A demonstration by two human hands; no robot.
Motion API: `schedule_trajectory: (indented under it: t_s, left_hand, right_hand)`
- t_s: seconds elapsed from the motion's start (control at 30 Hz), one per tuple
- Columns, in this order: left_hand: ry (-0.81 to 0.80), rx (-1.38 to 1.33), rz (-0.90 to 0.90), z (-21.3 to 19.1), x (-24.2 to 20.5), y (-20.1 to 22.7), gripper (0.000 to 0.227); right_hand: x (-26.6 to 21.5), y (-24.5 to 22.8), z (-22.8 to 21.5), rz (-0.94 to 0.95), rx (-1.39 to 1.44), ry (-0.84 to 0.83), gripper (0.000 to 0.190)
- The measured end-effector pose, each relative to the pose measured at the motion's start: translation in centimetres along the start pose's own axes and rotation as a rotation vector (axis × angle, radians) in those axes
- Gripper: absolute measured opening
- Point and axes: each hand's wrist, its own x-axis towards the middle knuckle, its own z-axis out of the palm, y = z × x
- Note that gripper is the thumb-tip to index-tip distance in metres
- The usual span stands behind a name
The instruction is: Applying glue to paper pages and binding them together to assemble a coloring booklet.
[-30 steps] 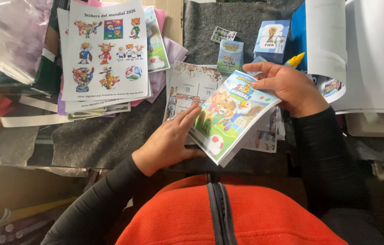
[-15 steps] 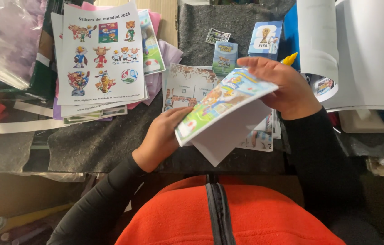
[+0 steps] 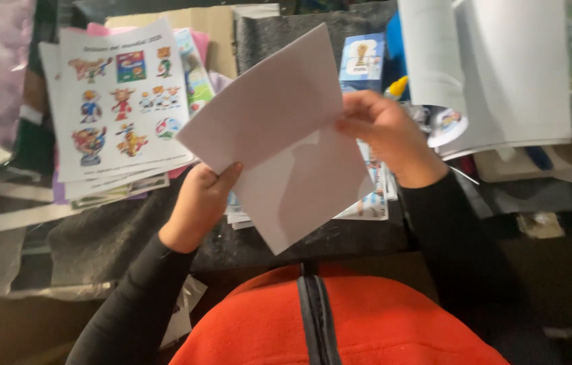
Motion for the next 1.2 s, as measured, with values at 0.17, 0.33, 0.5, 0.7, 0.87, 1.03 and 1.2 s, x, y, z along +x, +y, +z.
schedule_trajectory:
  t_s: [0.17, 0.33, 0.5, 0.7, 0.87, 1.03, 1.2]
  left_hand:
    - [-0.039, -0.200, -0.083, 0.1, 0.7, 1.0, 0.024]
    - [-0.091, -0.679, -0.201, 0.5, 1.5, -0.4, 0.022]
    - [-0.135, -0.710, -0.281, 1.8, 1.8, 0.0, 0.027]
    - [-0.111, -0.707, -0.243, 2.4, 1.8, -1.4, 0.029]
    - [-0.113, -0.739, -0.239, 2.2, 1.7, -1.3, 0.028]
    - [-0.109, -0.705, -0.265, 2.2, 1.5, -0.5, 0.029]
    - [-0.069, -0.752, -0.233, 1.9, 1.6, -0.7, 0.030]
  right_hand:
    - [-0.2, 2.0, 0.2, 0.057, 0.148, -0.004, 0.020]
    - [-1.2, 3.1, -0.1, 0.017, 0.311, 0.032, 0.018]
    - [-2.5, 2.5, 0.5, -0.047, 0.221, 0.088, 0.018]
    - [-3.6, 1.0, 1.8, 0.019, 0.148, 0.158, 0.018]
    - [-4.0, 0.3, 2.1, 0.069, 0.153, 0.157, 0.018]
    - [-3.2, 1.6, 2.0, 0.006, 0.204, 0.088, 0.023]
    - [-3.0, 0.7, 2.8, -0.017, 0.079, 0.087, 0.025]
